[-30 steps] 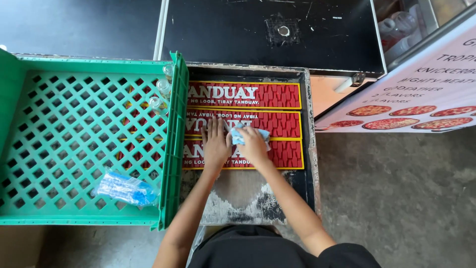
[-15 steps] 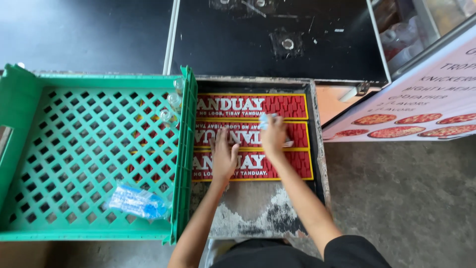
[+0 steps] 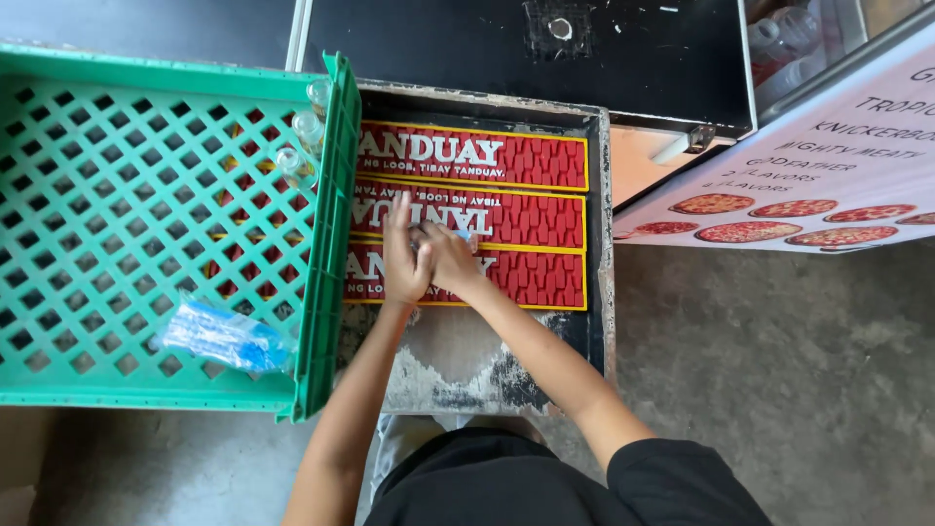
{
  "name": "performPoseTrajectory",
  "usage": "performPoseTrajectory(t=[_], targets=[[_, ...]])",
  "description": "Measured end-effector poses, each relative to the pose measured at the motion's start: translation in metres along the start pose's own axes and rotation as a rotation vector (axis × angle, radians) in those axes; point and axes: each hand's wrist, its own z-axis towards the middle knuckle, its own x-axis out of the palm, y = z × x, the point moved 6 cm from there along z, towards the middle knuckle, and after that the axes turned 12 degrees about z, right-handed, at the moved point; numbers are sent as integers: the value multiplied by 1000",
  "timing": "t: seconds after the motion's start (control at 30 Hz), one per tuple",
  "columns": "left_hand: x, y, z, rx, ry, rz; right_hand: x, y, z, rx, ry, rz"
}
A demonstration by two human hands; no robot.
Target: Cleaning a fire extinguisher and a bar counter using a cloth.
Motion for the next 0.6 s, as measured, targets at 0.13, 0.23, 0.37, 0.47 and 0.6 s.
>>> performPoseTrajectory(t=[0.13, 0.23, 0.37, 0.47, 0.6], targets=[[6, -5, -3, 132, 11, 140, -15, 6, -16, -34, 89, -72], [10, 4, -2, 75, 33, 190, -26, 5, -31, 30, 38, -42], [15, 11, -3, -25, 89, 229, -26, -7, -64, -28, 143, -115], [16, 14, 0, -135, 135, 268, -41, -6, -88, 16, 189, -71], [43, 24, 1, -213, 382, 732, -65, -54, -116, 300, 308, 27]])
